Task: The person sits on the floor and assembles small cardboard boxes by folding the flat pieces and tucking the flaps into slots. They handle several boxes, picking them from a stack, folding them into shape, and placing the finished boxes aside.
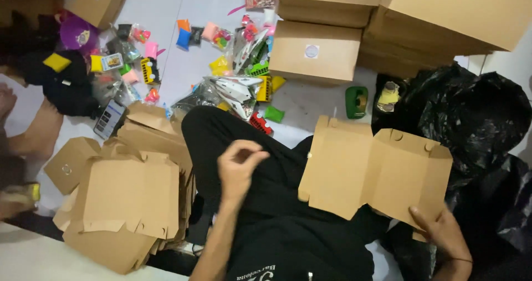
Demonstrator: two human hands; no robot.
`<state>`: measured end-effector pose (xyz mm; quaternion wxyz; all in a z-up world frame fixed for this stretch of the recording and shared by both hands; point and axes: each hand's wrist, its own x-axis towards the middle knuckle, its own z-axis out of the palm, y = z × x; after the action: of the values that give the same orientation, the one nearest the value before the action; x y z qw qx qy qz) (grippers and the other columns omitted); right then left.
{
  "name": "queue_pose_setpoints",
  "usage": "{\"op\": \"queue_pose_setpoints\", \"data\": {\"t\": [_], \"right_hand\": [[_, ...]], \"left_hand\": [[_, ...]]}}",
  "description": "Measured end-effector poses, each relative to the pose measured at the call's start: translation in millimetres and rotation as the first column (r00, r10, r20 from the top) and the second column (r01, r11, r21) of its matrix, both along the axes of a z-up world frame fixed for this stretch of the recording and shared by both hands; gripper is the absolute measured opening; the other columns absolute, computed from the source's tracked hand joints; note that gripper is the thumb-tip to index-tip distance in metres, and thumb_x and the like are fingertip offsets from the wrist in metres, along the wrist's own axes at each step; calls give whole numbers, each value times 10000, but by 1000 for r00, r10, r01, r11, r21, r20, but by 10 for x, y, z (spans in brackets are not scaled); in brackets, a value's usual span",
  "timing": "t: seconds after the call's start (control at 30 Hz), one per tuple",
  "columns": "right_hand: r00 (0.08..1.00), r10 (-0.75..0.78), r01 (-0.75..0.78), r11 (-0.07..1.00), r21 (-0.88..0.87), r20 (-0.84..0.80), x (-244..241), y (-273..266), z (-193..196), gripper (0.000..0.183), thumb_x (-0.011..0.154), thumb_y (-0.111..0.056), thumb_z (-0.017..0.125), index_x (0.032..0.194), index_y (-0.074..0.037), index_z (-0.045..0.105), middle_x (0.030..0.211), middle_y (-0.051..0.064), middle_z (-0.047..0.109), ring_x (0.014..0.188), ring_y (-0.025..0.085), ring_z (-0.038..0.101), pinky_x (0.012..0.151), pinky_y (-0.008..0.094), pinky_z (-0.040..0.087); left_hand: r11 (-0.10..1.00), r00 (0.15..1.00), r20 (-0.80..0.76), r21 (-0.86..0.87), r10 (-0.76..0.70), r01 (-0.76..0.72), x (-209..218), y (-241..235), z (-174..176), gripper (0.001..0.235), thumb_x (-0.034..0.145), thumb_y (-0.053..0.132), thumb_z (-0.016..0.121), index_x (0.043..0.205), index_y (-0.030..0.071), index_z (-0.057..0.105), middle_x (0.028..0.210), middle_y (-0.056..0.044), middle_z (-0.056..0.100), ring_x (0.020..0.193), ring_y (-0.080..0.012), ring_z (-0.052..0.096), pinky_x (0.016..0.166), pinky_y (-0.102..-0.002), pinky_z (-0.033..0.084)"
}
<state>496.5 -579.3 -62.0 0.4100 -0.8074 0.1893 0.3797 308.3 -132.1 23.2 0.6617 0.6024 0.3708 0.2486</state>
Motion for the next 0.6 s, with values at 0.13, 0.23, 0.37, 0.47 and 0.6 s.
{"op": "queue_pose_setpoints", "data": {"t": [0.13, 0.23, 0.37, 0.47, 0.6], "right_hand": [[567, 655, -281, 725, -629, 501, 80, 336, 469, 1008, 708, -150, 893, 1484, 238, 379, 1282, 478, 548, 1068, 607, 564, 941, 610, 457], [464, 296, -304, 939, -163, 835, -55, 1242, 1329, 382, 1097, 159, 659, 1453, 251, 552, 1263, 343, 634, 1077, 376, 610, 947, 435, 494], [780, 53, -390, 820, 418, 624, -281, 2185, 1680, 231, 967, 106, 622, 1192, 71, 660, 1044, 199, 692, 884, 242, 660, 852, 375, 585], [866, 29, -391, 661, 640, 499, -380, 2652, 1689, 241, 890, 78, 696, 1130, 84, 704, 934, 225, 696, 791, 252, 663, 779, 438, 615], [908, 32, -374, 511, 774, 417, -406, 2873, 1497, 206, 877, 99, 710, 1081, 124, 701, 887, 208, 654, 780, 233, 638, 742, 392, 606]], "left_hand": [[896, 980, 195, -426, -44, 125, 288, -270, 99, 143, 828, -50, 750, 934, 24, 689, 964, -75, 694, 890, -140, 631, 855, -249, 518], [655, 917, 384, -668, -105, 354, 474, -341, 261, 270, 884, -18, 705, 1131, 12, 600, 1101, -89, 576, 928, -130, 565, 833, -250, 476], [676, 906, 389, -623, -168, 393, 640, -453, 348, 414, 826, 66, 814, 1165, 73, 576, 1177, -48, 586, 1045, -100, 573, 896, -231, 516], [735, 924, 328, -575, -194, 359, 657, -449, 378, 517, 766, 165, 899, 1177, 89, 594, 1166, -29, 592, 1063, -101, 581, 859, -236, 544], [726, 936, 316, -606, -155, 325, 581, -375, 350, 568, 763, 192, 909, 1215, 66, 589, 1112, -19, 550, 1072, -121, 557, 842, -282, 554]]}}
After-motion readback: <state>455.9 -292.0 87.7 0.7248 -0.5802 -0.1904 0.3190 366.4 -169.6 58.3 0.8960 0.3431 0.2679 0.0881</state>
